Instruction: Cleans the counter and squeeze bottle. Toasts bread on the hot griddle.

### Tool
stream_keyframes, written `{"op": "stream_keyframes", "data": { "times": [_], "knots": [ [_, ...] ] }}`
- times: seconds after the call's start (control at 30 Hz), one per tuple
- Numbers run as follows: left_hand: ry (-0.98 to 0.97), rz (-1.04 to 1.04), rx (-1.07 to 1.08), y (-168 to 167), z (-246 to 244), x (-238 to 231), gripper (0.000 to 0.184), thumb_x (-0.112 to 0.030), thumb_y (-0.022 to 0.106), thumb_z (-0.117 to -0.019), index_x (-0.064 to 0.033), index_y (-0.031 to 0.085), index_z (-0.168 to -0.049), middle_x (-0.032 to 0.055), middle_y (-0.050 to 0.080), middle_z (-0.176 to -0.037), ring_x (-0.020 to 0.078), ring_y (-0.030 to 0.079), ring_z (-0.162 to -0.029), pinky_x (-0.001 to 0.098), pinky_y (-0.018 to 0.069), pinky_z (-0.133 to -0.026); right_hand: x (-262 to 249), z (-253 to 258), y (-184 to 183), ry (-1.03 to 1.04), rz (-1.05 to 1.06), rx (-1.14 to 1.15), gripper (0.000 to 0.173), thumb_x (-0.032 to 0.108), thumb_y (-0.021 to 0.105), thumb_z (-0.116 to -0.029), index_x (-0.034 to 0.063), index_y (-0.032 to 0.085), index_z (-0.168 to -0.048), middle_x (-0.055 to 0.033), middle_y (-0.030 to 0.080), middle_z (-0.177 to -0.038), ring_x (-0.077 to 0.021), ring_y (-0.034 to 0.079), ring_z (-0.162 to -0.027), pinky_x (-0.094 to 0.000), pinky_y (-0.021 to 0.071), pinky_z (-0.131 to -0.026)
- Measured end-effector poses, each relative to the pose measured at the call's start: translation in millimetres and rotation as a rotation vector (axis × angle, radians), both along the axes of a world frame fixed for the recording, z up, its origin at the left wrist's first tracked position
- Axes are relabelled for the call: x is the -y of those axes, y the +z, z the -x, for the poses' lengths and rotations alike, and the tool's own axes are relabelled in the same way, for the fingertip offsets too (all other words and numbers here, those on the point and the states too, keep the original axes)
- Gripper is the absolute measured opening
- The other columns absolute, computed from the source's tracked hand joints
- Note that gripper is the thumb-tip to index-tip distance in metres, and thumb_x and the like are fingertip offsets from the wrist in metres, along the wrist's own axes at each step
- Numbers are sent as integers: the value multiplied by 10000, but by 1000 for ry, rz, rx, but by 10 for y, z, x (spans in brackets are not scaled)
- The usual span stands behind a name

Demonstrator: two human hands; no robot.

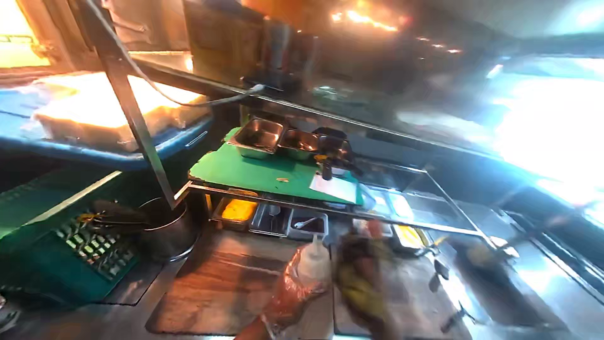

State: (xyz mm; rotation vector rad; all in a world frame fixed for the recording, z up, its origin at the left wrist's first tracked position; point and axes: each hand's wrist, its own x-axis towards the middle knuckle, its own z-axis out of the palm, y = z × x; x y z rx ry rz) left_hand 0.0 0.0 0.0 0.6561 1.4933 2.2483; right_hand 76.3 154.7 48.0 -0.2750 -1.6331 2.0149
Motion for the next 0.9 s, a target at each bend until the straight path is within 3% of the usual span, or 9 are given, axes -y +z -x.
{"op": "stream_keyframes", "data": {
  "times": [0.07, 0.17, 0.23, 0.33, 0.5, 0.63, 0.77, 0.83, 0.9],
  "knots": [
    [33, -77, 75, 267, -357, -3, 662, -332, 639, -954, 105, 432, -1406, 92, 670, -1207, 67, 652, -1074, 262, 556, -957, 359, -224, 107, 5, -384, 152, 890, 485, 764, -872, 8, 390, -1523, -141, 579, -1405, -157, 620, -1221, -356, 549, -1036],
    [109, -63, 157, 685, -649, 324, 593, -309, 654, -920, 53, 470, -1351, 81, 697, -1069, 115, 693, -940, 303, 603, -842, 853, -1137, -16, -81, -776, 18, 693, 303, 769, -859, 60, 538, -1466, -257, 492, -1488, -294, 546, -1342, -474, 507, -1089],
    [121, -59, 192, 812, -884, 563, 684, -319, 769, -833, 30, 486, -1350, 125, 709, -1047, 174, 719, -905, 348, 629, -787, 1069, -1967, -381, -93, -797, -67, 565, 265, 807, -869, 150, 623, -1391, -220, 541, -1441, -260, 590, -1294, -444, 555, -1044],
    [142, -51, 138, 962, -1388, 810, 664, -181, 800, -813, 19, 501, -1371, 147, 711, -1090, 203, 720, -947, 361, 630, -809, 1033, -2900, -773, -197, -500, -51, 414, 140, 685, -902, 18, 634, -1294, -144, 686, -1236, -225, 679, -1127, -439, 594, -977],
    [-33, 52, 84, 1367, -2554, 843, 373, -73, 599, -973, 14, 512, -1326, 46, 688, -1024, 66, 675, -904, 235, 593, -794, 1225, -2786, 556, -221, -402, -143, 534, 326, 697, -967, 44, 573, -1403, -101, 636, -1359, -172, 622, -1234, -397, 536, -1067],
    [67, 83, 17, 1615, -2453, 998, 360, -95, 617, -983, -22, 567, -1332, 92, 704, -1080, 114, 687, -919, 289, 597, -788, 1862, -3076, 374, -337, -677, -109, 652, 305, 840, -832, 123, 607, -1413, -193, 562, -1431, -270, 580, -1302, -472, 532, -1073],
    [203, 24, 100, 1658, -2733, 1180, 486, -137, 670, -974, -32, 496, -1415, 109, 688, -1125, 131, 688, -928, 304, 596, -784, 2450, -3393, -143, -480, 15, -287, 808, 206, 833, -831, -92, 371, -1423, -156, 622, -1274, -142, 655, -1143, -348, 578, -983],
    [139, -114, 78, 1446, -2866, 1346, 703, -235, 749, -894, -32, 409, -1474, 112, 685, -1164, 148, 705, -982, 333, 620, -830, 2476, -3395, 96, -438, 457, -223, 602, 302, 721, -915, -2, 454, -1361, -113, 706, -1011, -159, 725, -847, -365, 639, -748],
    [-28, -236, -5, 1330, -2767, 1571, 870, -351, 879, -775, -8, 408, -1421, 120, 690, -1154, 190, 707, -1021, 385, 621, -877, 2383, -3317, 203, -201, 648, -251, 348, 351, 552, -1013, 48, 630, -1166, -109, 738, -937, -189, 735, -842, -390, 636, -756]
  ]
}}
